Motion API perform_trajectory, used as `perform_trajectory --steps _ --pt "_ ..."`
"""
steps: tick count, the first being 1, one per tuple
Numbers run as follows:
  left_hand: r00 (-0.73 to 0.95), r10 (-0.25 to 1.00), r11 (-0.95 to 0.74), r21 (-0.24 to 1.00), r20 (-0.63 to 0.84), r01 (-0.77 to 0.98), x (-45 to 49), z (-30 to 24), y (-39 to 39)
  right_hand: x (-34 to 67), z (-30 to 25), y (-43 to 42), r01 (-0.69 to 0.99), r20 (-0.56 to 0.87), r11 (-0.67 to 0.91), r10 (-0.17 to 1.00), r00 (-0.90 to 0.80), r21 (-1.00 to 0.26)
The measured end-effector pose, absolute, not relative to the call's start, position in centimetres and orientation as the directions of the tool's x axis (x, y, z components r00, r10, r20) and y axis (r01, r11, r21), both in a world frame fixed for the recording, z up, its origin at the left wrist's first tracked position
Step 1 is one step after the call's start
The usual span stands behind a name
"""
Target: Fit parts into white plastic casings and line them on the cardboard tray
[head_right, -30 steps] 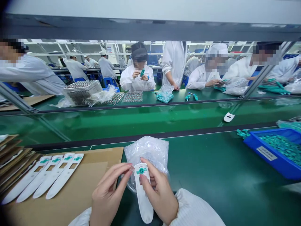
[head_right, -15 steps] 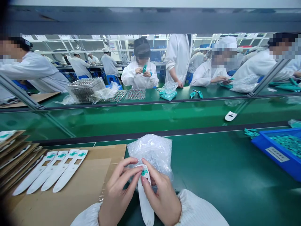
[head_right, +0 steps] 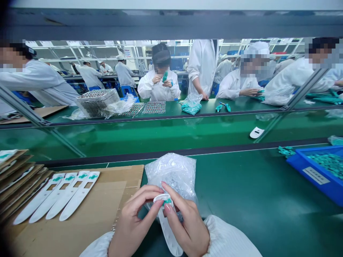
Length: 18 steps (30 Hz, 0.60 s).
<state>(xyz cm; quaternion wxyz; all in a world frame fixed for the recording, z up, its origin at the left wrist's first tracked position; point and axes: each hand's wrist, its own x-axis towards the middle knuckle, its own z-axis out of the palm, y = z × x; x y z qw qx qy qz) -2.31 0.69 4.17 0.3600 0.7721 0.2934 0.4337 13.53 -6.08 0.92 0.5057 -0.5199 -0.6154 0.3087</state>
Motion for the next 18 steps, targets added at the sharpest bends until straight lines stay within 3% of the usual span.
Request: perform_trajectory --steps 13,18 --pt "0.454 0.770 -0.553 0.823 0.448 0.127 -1.9 4.0 0.3 13.2 0.9 -6.0 0.325 0.323 0.279 0.942 0.090 -0.904" --pt "0.398 0.790 -0.555 0.820 0.466 0.142 -3.9 5.4 1.0 13.9 2.1 -5.9 0.339 0.365 0.287 0.910 0.197 -0.896"
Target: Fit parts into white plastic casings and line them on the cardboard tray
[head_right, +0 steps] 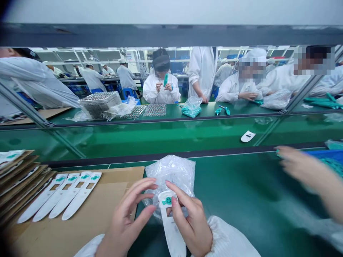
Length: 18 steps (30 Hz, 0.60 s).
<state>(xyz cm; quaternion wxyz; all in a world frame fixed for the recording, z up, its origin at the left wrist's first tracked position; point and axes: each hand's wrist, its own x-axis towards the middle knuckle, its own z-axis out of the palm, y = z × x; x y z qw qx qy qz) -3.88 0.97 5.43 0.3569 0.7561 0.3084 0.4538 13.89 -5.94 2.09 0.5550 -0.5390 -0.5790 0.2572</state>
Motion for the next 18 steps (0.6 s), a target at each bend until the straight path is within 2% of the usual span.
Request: perform_trajectory --steps 2,4,6,7,8,10,11,12,13,14,16,17,18 --pt "0.342 0.796 -0.585 0.779 0.499 0.225 -5.5 6.9 1.9 14.7 2.9 -6.0 0.346 0.363 0.269 0.900 0.241 -0.899" --pt "0.366 0.785 -0.610 0.725 0.500 0.319 -7.1 8.6 2.8 15.6 3.8 -6.0 0.304 0.334 0.253 0.908 0.253 -0.918" --pt "0.467 0.782 -0.585 0.744 0.413 0.322 -8.5 10.2 3.3 16.4 4.6 -6.2 0.153 0.226 0.194 0.945 0.235 -0.969" --pt "0.538 0.774 -0.533 0.801 0.333 0.272 -9.0 10.9 3.4 16.7 4.9 -6.3 0.031 0.145 0.142 0.969 0.201 -0.989" --pt "0.628 0.743 -0.438 0.877 0.230 0.197 -9.4 11.6 3.5 16.9 5.2 -6.5 -0.106 0.058 0.073 0.989 0.138 -0.992" --pt "0.822 0.568 -0.141 0.989 0.036 0.054 -9.6 12.7 3.8 17.2 5.8 -6.5 -0.338 -0.074 -0.087 0.996 -0.051 -0.937" --pt "0.880 0.476 0.003 1.000 -0.003 0.002 -9.4 13.1 4.2 17.3 6.2 -6.4 -0.412 -0.099 -0.148 0.986 -0.136 -0.899" --pt "0.897 0.443 0.116 0.992 0.000 -0.057 -9.1 13.4 4.8 17.3 6.7 -6.2 -0.458 -0.106 -0.185 0.976 -0.192 -0.870" --pt "0.869 0.494 0.185 0.972 0.037 -0.146 -8.7 13.7 5.5 17.3 7.3 -5.8 -0.484 -0.102 -0.190 0.974 -0.201 -0.854" --pt "0.781 0.618 0.199 0.944 0.086 -0.261 -8.1 13.7 6.0 17.2 7.9 -5.3 -0.500 -0.090 -0.161 0.982 -0.163 -0.851" --pt "0.466 0.873 0.093 0.887 0.146 -0.452 -6.7 13.4 6.5 16.9 8.9 -4.3 -0.493 -0.059 -0.049 0.998 0.004 -0.868" --pt "0.354 0.924 0.034 0.889 0.147 -0.457 -6.0 12.9 6.1 16.6 9.2 -3.9 -0.463 -0.040 0.010 0.994 0.098 -0.886" --pt "0.368 0.920 0.011 0.929 0.136 -0.370 -5.3 12.2 5.3 16.2 9.2 -3.7 -0.421 -0.014 0.064 0.983 0.181 -0.905"
